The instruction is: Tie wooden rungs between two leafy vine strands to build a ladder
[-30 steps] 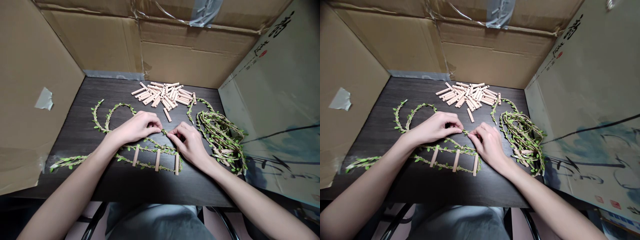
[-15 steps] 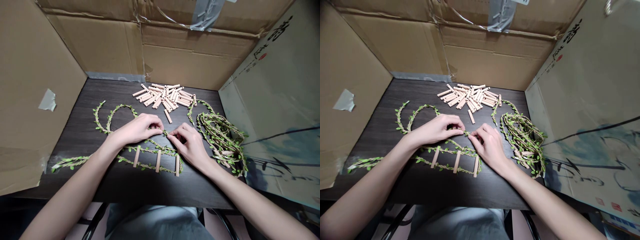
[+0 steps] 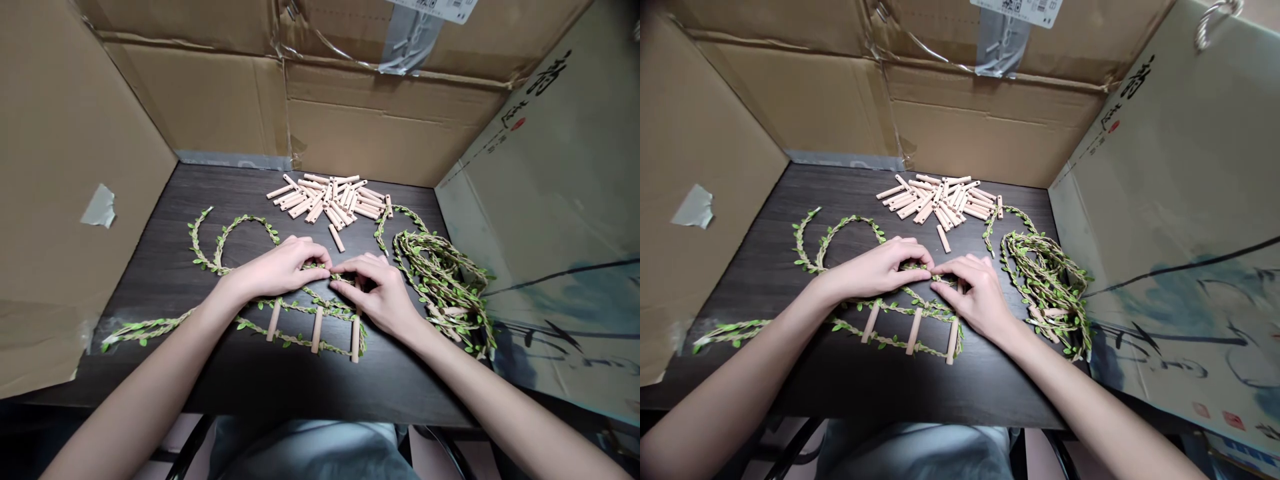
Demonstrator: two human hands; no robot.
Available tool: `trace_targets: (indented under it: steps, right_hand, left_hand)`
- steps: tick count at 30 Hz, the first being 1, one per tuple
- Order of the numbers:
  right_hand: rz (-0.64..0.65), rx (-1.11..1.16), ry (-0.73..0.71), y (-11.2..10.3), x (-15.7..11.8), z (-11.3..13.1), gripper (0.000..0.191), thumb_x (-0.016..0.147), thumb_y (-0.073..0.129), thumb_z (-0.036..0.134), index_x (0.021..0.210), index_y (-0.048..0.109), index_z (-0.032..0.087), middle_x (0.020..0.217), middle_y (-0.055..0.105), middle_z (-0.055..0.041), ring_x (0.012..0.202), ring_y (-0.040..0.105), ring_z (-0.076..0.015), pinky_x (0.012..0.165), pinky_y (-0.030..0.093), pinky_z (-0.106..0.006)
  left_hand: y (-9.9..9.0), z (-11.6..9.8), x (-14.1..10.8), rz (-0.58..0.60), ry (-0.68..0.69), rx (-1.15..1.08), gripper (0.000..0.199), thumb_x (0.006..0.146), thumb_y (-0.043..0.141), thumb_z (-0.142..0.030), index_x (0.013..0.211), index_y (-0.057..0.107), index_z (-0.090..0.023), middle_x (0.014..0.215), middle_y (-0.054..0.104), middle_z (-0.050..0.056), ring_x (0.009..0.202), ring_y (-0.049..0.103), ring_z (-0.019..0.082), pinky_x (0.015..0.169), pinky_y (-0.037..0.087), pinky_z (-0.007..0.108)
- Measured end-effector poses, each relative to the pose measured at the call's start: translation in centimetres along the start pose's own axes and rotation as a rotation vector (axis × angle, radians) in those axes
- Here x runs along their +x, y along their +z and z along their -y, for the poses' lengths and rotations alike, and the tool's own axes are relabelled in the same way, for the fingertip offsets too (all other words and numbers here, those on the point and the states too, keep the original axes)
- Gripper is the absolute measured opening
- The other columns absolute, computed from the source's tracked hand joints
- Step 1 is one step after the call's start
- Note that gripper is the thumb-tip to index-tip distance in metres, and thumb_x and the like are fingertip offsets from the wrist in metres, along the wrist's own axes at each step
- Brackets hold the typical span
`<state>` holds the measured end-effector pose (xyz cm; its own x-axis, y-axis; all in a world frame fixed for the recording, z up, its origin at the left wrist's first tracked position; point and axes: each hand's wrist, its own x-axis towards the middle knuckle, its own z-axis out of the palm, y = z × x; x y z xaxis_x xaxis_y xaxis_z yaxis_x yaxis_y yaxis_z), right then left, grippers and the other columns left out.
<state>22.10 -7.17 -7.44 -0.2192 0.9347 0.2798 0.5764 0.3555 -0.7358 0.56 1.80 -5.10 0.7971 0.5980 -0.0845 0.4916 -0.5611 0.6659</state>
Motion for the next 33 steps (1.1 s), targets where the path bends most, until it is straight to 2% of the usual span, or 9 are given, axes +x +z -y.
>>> trace_targets:
  steps: [4,8,13,21,27,33]
  right_hand:
    - [-0.003,0.051,0.039,0.05,-0.05,-0.15,0.013,0.089,0.08,0.025,0.101,0.078,0.023,0.085,0.075,0.0004,0.071,0.054,-0.0162,0.075,0.036,-0.034]
    - [-0.017,0.053,0.055,0.12,-0.06,-0.1,0.012,0.087,0.081,0.023,0.098,0.079,0.022,0.079,0.072,0.0006,0.069,0.053,-0.0156,0.074,0.035,-0.033]
    - [-0.029,0.044,0.089,0.19,0.12,-0.08,0.011,0.083,0.084,0.025,0.092,0.081,0.021,0.065,0.061,0.0029,0.065,0.051,-0.0149,0.071,0.033,-0.031]
    - [-0.057,0.042,0.125,0.31,0.08,0.03,0.008,0.081,0.083,0.023,0.089,0.081,0.021,0.062,0.058,0.0039,0.063,0.048,-0.0134,0.07,0.032,-0.031]
    - [-0.054,0.047,0.125,0.29,0.05,0.06,0.007,0.082,0.082,0.025,0.087,0.081,0.02,0.062,0.059,0.0036,0.062,0.047,-0.013,0.069,0.032,-0.031]
    - [-0.043,0.045,0.126,0.23,0.06,0.21,0.005,0.083,0.081,0.024,0.087,0.08,0.02,0.064,0.061,0.0029,0.063,0.048,-0.0132,0.069,0.031,-0.031]
  left_hand:
    - [0.09,0.15,0.13,-0.001,0.022,-0.038,0.021,0.099,0.061,-0.037,0.101,0.075,-0.021,0.098,0.072,0.004,0.097,0.062,0.022,0.088,0.042,0.03]
    - [-0.02,0.08,0.3,-0.02,0.025,-0.078,0.015,0.096,0.065,-0.031,0.097,0.077,-0.02,0.096,0.074,0.003,0.093,0.064,0.02,0.084,0.042,0.028]
    - [-0.18,-0.14,0.33,-0.034,0.021,-0.103,0.013,0.094,0.068,-0.027,0.093,0.078,-0.018,0.093,0.075,0.002,0.088,0.065,0.018,0.081,0.043,0.026]
    - [-0.31,-0.08,0.4,-0.043,0.012,-0.144,0.012,0.092,0.07,-0.023,0.093,0.079,-0.015,0.091,0.077,0.002,0.083,0.067,0.015,0.078,0.044,0.024]
    - [-0.54,-0.08,0.42,-0.026,-0.019,-0.149,0.015,0.091,0.071,-0.028,0.093,0.08,-0.016,0.089,0.078,0.002,0.079,0.066,0.016,0.073,0.043,0.025]
    - [-0.73,0.18,0.48,-0.005,-0.011,-0.163,0.017,0.091,0.07,-0.03,0.093,0.08,-0.016,0.092,0.079,0.003,0.082,0.067,0.017,0.076,0.044,0.026]
